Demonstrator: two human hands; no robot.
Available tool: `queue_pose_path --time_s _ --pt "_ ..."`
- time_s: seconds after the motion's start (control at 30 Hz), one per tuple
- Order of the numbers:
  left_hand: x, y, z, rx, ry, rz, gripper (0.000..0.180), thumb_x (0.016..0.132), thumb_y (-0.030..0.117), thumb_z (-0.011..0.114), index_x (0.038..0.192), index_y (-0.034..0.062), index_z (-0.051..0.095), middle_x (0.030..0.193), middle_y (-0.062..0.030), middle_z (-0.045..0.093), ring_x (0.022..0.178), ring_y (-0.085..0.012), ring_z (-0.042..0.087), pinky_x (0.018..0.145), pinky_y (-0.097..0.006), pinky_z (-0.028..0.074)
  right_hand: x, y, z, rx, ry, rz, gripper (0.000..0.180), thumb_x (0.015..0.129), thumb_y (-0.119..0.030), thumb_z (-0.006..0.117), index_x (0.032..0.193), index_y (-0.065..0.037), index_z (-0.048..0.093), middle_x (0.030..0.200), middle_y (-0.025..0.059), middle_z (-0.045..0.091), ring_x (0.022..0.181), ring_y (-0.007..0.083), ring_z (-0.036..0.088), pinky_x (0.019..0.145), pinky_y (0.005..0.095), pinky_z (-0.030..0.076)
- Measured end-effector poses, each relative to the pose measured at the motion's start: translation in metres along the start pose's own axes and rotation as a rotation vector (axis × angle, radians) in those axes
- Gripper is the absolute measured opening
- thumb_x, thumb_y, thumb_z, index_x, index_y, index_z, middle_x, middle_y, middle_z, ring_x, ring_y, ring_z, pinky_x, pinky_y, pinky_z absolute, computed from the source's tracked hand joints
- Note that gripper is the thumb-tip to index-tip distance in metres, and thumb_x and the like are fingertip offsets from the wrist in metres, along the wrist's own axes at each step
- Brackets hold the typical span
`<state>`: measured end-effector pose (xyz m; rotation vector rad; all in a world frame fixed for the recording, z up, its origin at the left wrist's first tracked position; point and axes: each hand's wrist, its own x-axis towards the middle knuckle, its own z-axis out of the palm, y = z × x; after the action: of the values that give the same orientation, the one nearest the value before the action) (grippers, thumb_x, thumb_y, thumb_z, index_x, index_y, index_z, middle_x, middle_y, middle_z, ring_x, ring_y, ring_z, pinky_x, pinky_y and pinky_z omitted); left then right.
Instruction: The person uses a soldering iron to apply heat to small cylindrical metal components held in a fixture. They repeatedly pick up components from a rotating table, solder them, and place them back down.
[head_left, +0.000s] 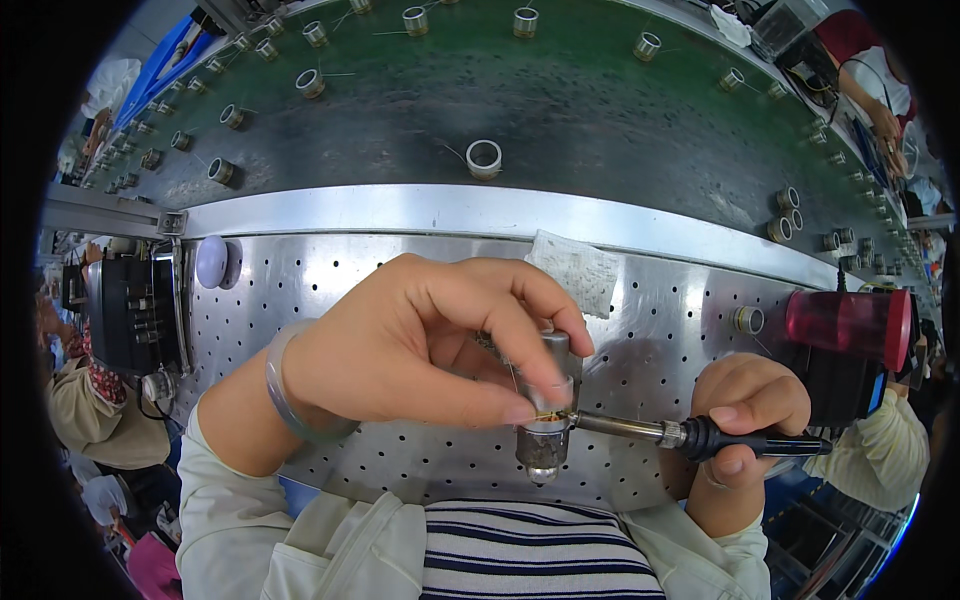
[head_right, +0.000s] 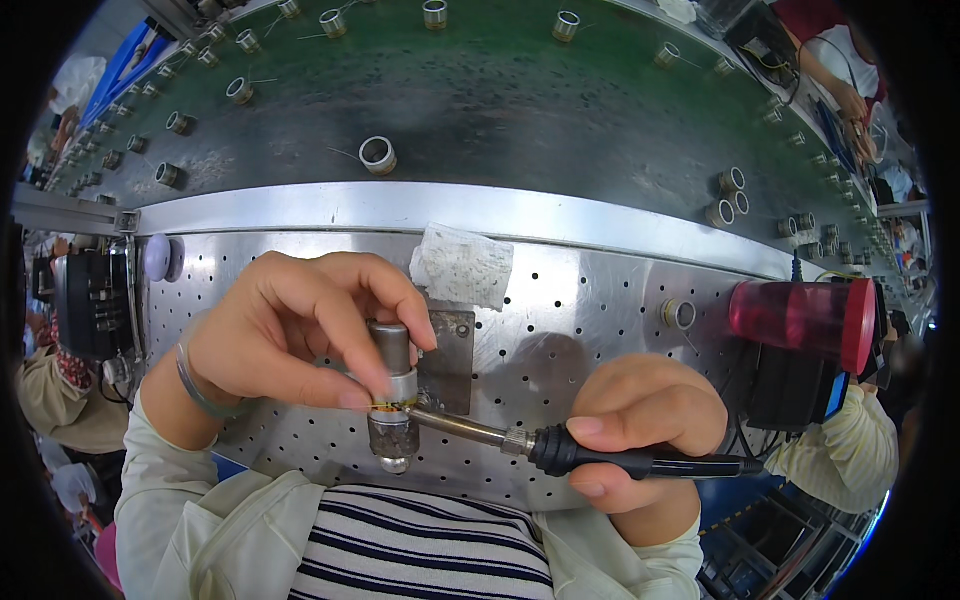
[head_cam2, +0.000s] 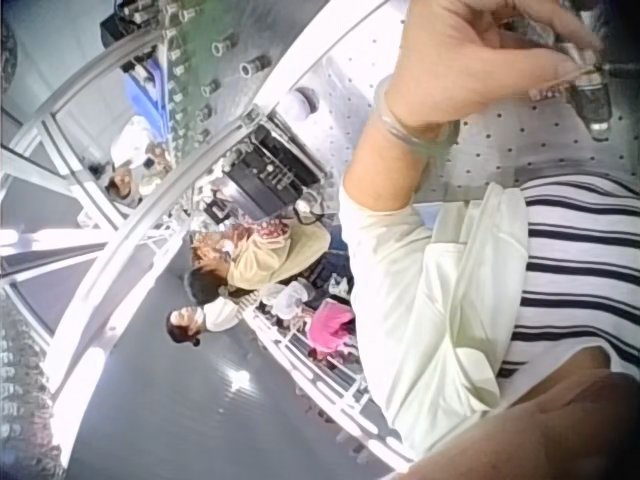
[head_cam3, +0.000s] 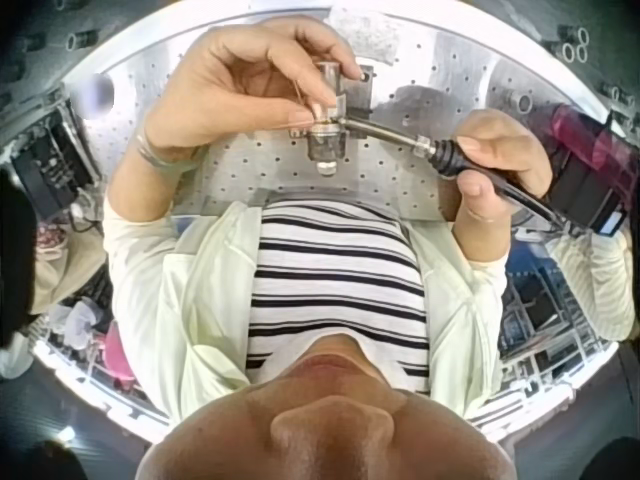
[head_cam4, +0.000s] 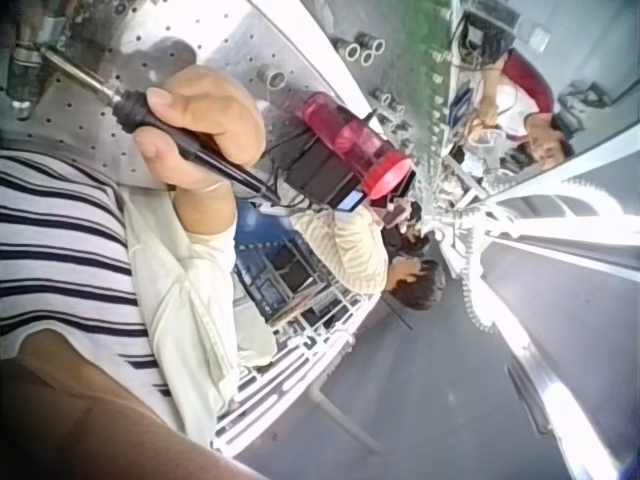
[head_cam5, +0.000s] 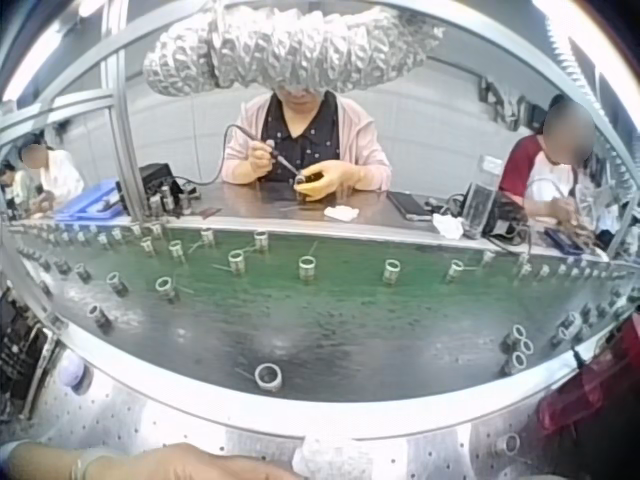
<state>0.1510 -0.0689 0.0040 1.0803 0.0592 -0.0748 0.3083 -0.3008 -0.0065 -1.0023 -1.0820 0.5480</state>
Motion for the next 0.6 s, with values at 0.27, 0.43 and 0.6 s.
queue_pose_path --time_s 0.27,0.43,0.6 --pt "0.0038 -0.0015 0.0024 -0.084 0.010 -0.094 0.052 0.076 -0.006 0.066 0.126 -0.0087 0.049 0.106 -0.0228 0.063 0.094 -0.0153 0.061 0.062 -0.017 0.047 0.0033 -0.0011 -0.0051 -0.057 -0.076 -0.020 0.027 0.068 -0.004 0.078 0.088 0.003 0.061 0.067 0.0117 0.061 0.052 0.0208 0.059 0.046 0.0274 0.045" --pt "0.0051 0.0005 0.0026 -0.071 0.006 -0.128 0.051 0.076 -0.007 0.065 0.125 -0.0089 0.050 0.106 -0.0231 0.063 0.093 -0.0148 0.061 0.060 -0.016 0.046 0.0031 -0.0019 -0.0066 -0.064 -0.103 -0.028 0.029 0.068 -0.005 0.079 0.089 0.002 0.061 0.070 0.0115 0.062 0.052 0.0204 0.059 0.047 0.0275 0.046" --pt "0.0044 0.0033 0.0077 -0.059 0.037 -0.115 0.062 0.071 -0.008 0.070 0.128 -0.0086 0.047 0.105 -0.0211 0.063 0.094 -0.0164 0.062 0.063 -0.014 0.048 0.0035 -0.0041 -0.0076 -0.092 -0.112 -0.022 0.030 0.068 -0.007 0.080 0.089 0.002 0.060 0.068 0.0110 0.062 0.052 0.0204 0.059 0.047 0.0272 0.046"
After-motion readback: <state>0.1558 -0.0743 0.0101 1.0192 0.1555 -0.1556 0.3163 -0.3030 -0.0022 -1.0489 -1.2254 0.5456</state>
